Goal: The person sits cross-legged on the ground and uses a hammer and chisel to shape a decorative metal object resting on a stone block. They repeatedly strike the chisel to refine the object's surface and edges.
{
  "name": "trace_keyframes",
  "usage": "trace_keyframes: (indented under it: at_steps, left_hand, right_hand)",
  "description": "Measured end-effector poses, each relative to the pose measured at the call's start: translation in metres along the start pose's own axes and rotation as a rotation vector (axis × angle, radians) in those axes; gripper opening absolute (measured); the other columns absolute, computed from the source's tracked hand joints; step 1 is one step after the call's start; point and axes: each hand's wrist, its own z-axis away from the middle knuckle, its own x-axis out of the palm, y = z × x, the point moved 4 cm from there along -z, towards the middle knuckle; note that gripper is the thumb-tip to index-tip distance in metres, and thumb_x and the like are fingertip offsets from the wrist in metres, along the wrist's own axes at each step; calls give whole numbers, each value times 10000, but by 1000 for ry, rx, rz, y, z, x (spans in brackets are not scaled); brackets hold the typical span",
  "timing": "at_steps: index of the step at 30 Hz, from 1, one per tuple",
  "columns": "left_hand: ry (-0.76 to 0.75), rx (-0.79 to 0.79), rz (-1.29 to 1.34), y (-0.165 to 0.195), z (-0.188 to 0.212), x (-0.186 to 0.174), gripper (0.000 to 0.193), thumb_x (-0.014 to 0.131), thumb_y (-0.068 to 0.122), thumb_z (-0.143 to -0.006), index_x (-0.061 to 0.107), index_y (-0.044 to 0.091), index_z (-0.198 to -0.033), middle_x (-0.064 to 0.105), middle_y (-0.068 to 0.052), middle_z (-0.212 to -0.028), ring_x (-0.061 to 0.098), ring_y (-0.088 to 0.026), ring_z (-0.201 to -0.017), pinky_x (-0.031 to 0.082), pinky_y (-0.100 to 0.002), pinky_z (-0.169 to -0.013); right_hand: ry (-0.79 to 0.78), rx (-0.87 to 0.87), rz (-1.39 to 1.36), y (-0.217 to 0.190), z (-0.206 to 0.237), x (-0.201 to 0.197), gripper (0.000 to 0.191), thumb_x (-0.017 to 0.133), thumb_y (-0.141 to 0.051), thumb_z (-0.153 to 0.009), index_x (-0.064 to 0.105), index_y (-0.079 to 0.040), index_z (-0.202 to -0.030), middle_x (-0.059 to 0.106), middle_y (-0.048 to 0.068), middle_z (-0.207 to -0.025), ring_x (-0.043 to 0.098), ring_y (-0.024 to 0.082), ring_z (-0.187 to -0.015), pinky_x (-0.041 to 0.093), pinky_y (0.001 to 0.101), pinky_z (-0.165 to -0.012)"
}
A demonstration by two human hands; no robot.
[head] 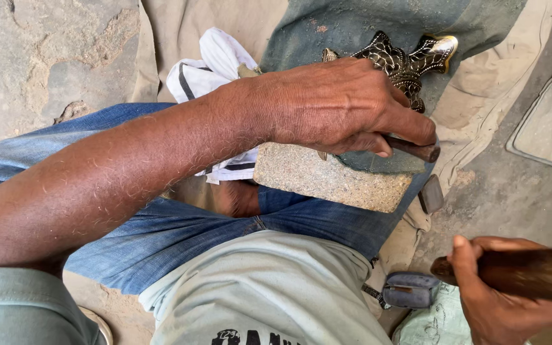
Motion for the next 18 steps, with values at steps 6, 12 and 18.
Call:
trace_keyframes:
  at_steps: [6, 12, 18]
  left_hand:
    - [150, 58, 12, -3, -4, 7, 396, 721, 239, -961, 599, 76, -1301, 746, -147, -1046, 749, -345, -942, 563, -518, -754]
    - [115, -13, -1, -14, -26, 24, 453, 808, 248, -922, 596, 68, -1279, 754, -130, -956, 741, -365, -954, 541, -530, -746]
    - [53, -88, -120, -15, -37, 35, 558, 841, 267, -825, 611, 128, -1314, 754, -126, -865, 747, -357, -879, 562, -513, -713]
  right_hand:
    - [-70, -18, -20, 17, 4, 8, 182, 812, 64, -903, 652, 55, -991, 676, 203, -877, 658, 233, -751, 562, 368, -698]
    - [-91, 35, -693, 22, 4, -3, 341, 733, 99, -977, 539, 24, -1247, 666, 169, -932, 703, 230, -854, 613, 412, -851]
    - [-75, 114, -606, 10, 6, -5, 425, 721, 104, -918, 471, 15, -1251, 671, 182, -875, 691, 229, -741, 601, 415, -744]
